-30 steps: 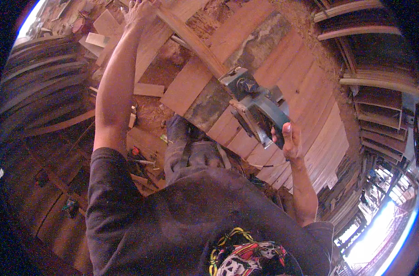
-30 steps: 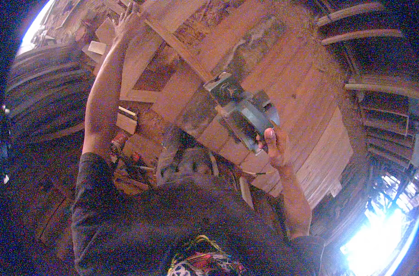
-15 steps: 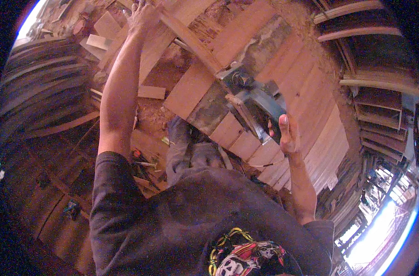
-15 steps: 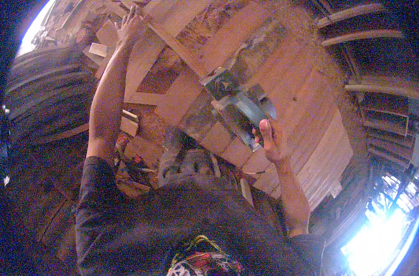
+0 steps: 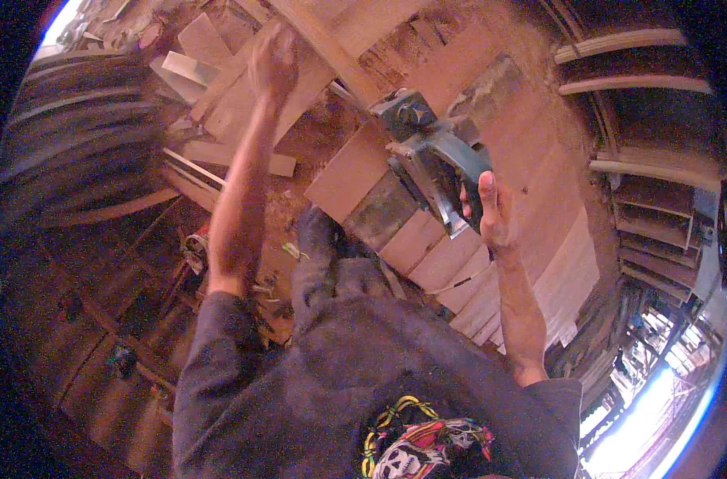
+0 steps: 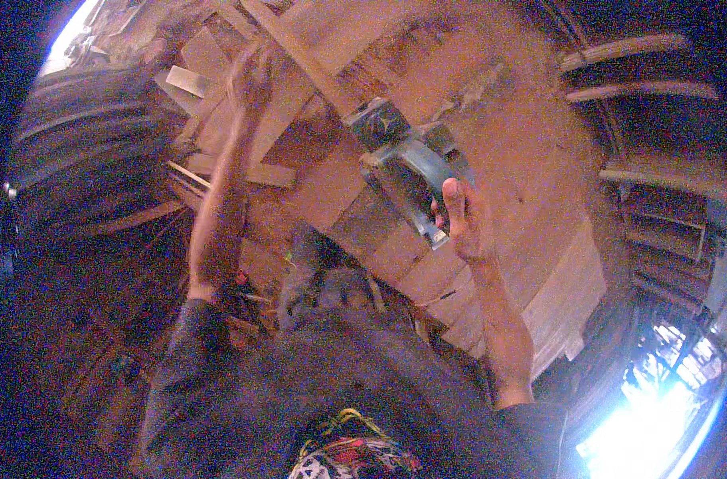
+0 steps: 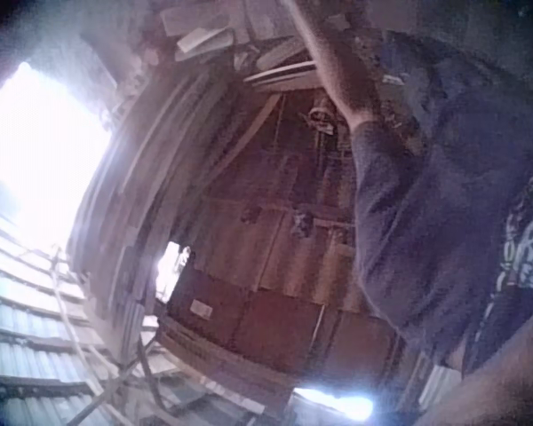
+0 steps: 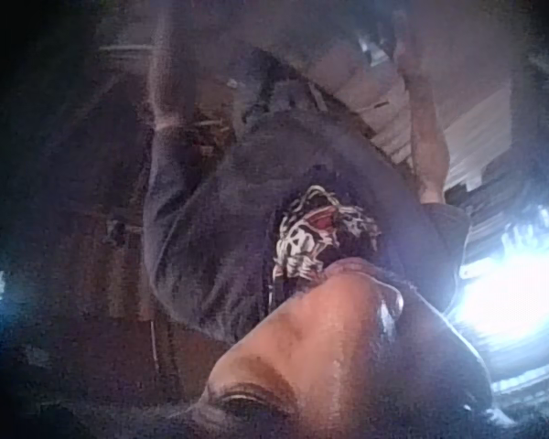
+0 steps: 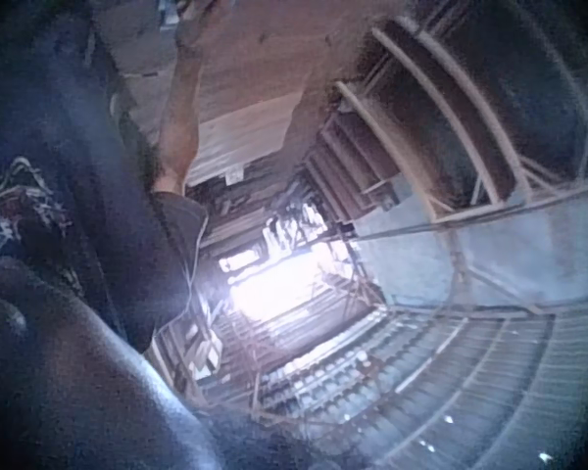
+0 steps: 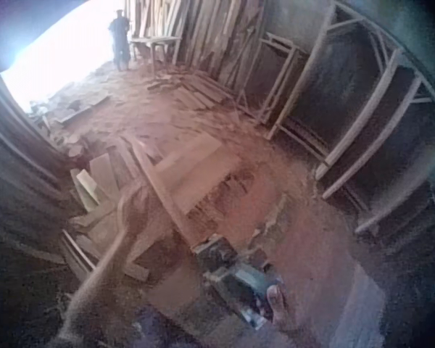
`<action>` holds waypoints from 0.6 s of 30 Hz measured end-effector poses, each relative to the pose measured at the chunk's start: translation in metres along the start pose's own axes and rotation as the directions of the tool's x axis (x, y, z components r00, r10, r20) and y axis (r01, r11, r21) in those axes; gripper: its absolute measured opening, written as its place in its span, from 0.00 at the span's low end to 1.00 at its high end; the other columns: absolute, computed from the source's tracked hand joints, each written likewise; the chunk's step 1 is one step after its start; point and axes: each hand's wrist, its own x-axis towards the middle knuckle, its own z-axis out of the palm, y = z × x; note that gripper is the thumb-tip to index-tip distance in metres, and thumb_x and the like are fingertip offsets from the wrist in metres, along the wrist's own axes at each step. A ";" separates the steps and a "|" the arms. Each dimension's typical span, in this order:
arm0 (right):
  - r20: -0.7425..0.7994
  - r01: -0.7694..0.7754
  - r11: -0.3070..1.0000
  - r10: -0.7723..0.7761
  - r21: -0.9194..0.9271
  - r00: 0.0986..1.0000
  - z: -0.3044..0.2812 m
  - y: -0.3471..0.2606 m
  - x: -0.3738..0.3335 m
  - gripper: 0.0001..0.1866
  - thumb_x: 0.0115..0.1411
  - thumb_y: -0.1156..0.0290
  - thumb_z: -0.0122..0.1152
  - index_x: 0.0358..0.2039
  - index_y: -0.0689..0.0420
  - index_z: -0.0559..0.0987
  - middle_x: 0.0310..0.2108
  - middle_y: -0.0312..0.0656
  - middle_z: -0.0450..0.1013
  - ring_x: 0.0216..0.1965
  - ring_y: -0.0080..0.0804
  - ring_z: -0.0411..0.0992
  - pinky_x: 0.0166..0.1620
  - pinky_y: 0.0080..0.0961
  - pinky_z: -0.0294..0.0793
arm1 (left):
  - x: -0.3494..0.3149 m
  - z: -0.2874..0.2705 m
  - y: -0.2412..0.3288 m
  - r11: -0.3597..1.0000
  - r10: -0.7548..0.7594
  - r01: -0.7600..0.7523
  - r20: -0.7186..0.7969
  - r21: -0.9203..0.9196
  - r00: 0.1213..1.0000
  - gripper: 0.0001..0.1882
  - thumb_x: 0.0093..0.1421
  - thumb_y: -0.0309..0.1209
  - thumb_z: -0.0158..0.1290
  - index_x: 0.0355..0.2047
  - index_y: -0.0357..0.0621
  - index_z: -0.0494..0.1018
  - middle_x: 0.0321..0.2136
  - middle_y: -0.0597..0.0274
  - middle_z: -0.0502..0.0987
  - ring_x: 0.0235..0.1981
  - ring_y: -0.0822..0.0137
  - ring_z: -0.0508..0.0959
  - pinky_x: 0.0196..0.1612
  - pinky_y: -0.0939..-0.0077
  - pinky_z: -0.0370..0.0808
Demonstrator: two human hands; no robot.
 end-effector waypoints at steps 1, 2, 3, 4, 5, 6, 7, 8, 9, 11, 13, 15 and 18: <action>0.010 0.006 1.000 -0.006 -0.003 1.000 0.005 -0.004 0.007 0.26 0.69 0.44 0.46 0.32 0.55 0.75 0.23 0.31 0.70 0.22 0.18 0.66 0.26 0.18 0.66 | -0.033 0.000 -0.027 0.999 -0.049 0.049 -0.034 0.002 0.998 0.17 0.61 0.40 0.57 0.42 0.39 0.79 0.37 0.47 0.81 0.40 0.50 0.80 0.45 0.59 0.75; 0.005 0.005 1.000 -0.005 0.001 1.000 0.009 -0.008 0.012 0.26 0.69 0.43 0.45 0.31 0.54 0.74 0.23 0.31 0.70 0.22 0.18 0.66 0.26 0.18 0.66 | -0.077 -0.002 -0.013 0.964 -0.232 0.216 -0.091 -0.157 0.968 0.14 0.62 0.37 0.57 0.39 0.36 0.79 0.32 0.47 0.81 0.35 0.51 0.81 0.41 0.60 0.75; 0.010 0.009 1.000 -0.009 0.010 1.000 0.014 -0.013 0.017 0.26 0.69 0.43 0.45 0.30 0.54 0.74 0.23 0.30 0.70 0.21 0.17 0.66 0.25 0.18 0.65 | -0.123 -0.008 -0.011 0.890 -0.340 0.304 -0.048 -0.340 0.939 0.11 0.62 0.32 0.56 0.37 0.35 0.79 0.32 0.48 0.81 0.35 0.54 0.81 0.39 0.63 0.75; 0.002 0.008 1.000 -0.009 0.015 1.000 0.016 -0.016 0.021 0.26 0.69 0.43 0.45 0.30 0.54 0.74 0.22 0.30 0.70 0.21 0.17 0.66 0.25 0.18 0.65 | -0.156 -0.027 0.025 0.860 -0.429 0.430 0.068 -0.273 0.901 0.09 0.62 0.29 0.55 0.35 0.34 0.78 0.32 0.50 0.81 0.35 0.57 0.81 0.39 0.64 0.75; -0.001 0.015 1.000 -0.015 0.005 1.000 0.019 -0.020 0.025 0.27 0.69 0.42 0.45 0.29 0.54 0.74 0.22 0.30 0.69 0.21 0.17 0.66 0.24 0.18 0.65 | -0.188 -0.042 0.039 0.941 -0.244 0.260 0.095 -0.217 0.965 0.08 0.62 0.27 0.54 0.34 0.34 0.78 0.30 0.50 0.81 0.34 0.59 0.81 0.38 0.65 0.75; 0.002 0.022 1.000 -0.022 -0.006 1.000 0.022 -0.023 0.030 0.27 0.68 0.42 0.45 0.28 0.53 0.74 0.21 0.30 0.69 0.20 0.17 0.66 0.24 0.18 0.64 | -0.221 -0.051 0.053 0.882 -0.348 0.406 0.248 -0.242 0.904 0.07 0.59 0.25 0.54 0.34 0.34 0.78 0.29 0.50 0.81 0.33 0.59 0.81 0.37 0.65 0.75; -0.004 0.025 1.000 -0.026 -0.018 1.000 0.024 -0.024 0.033 0.27 0.68 0.42 0.45 0.28 0.53 0.74 0.21 0.29 0.69 0.20 0.17 0.65 0.23 0.18 0.64 | -0.248 -0.054 0.071 0.855 -0.381 0.465 0.332 -0.228 0.863 0.08 0.58 0.28 0.54 0.33 0.34 0.78 0.28 0.49 0.80 0.31 0.57 0.81 0.36 0.64 0.75; -0.009 0.025 1.000 -0.025 -0.003 1.000 0.026 -0.024 0.038 0.27 0.68 0.41 0.45 0.28 0.53 0.74 0.21 0.29 0.69 0.20 0.17 0.65 0.23 0.18 0.64 | -0.263 -0.061 0.085 0.840 -0.293 0.493 0.576 -0.225 0.763 0.11 0.58 0.32 0.54 0.32 0.35 0.78 0.28 0.46 0.80 0.32 0.53 0.81 0.37 0.61 0.76; -0.013 0.026 1.000 -0.026 0.009 1.000 0.029 -0.023 0.045 0.28 0.68 0.41 0.45 0.27 0.53 0.74 0.21 0.29 0.69 0.20 0.16 0.65 0.23 0.18 0.63 | -0.276 -0.062 0.097 0.828 -0.218 0.522 0.741 -0.205 0.636 0.13 0.58 0.36 0.55 0.34 0.37 0.79 0.30 0.44 0.80 0.33 0.49 0.81 0.37 0.58 0.76; -0.023 0.031 0.999 -0.031 0.016 0.999 0.036 -0.026 0.055 0.28 0.68 0.41 0.45 0.27 0.54 0.75 0.20 0.29 0.68 0.19 0.16 0.65 0.22 0.17 0.64 | -0.294 -0.049 0.103 0.872 0.139 0.438 0.968 -0.219 0.207 0.19 0.57 0.40 0.56 0.45 0.42 0.77 0.35 0.41 0.80 0.37 0.45 0.81 0.40 0.55 0.76; -0.034 0.039 0.999 -0.039 0.000 0.999 0.043 -0.036 0.063 0.28 0.68 0.41 0.45 0.28 0.54 0.75 0.20 0.29 0.68 0.19 0.16 0.65 0.22 0.17 0.64 | -0.302 -0.042 0.129 0.894 0.320 0.289 0.939 -0.342 0.121 0.24 0.60 0.44 0.55 0.50 0.40 0.74 0.35 0.42 0.81 0.37 0.44 0.82 0.40 0.51 0.77; -0.034 0.037 0.999 -0.038 -0.028 0.999 0.046 -0.047 0.070 0.28 0.68 0.41 0.45 0.28 0.54 0.75 0.21 0.30 0.69 0.19 0.16 0.65 0.22 0.17 0.64 | -0.324 -0.027 0.149 0.838 0.417 0.340 0.903 -0.426 0.106 0.27 0.59 0.49 0.56 0.50 0.41 0.74 0.36 0.44 0.81 0.37 0.45 0.82 0.40 0.51 0.77; 0.035 0.049 0.999 -0.049 0.002 0.998 0.067 -0.043 0.096 0.28 0.69 0.41 0.44 0.30 0.54 0.75 0.21 0.30 0.69 0.19 0.16 0.65 0.22 0.17 0.64 | -0.360 -0.011 0.150 0.837 0.457 0.326 0.889 -0.440 0.026 0.29 0.57 0.52 0.58 0.49 0.42 0.76 0.37 0.46 0.82 0.38 0.46 0.81 0.41 0.52 0.77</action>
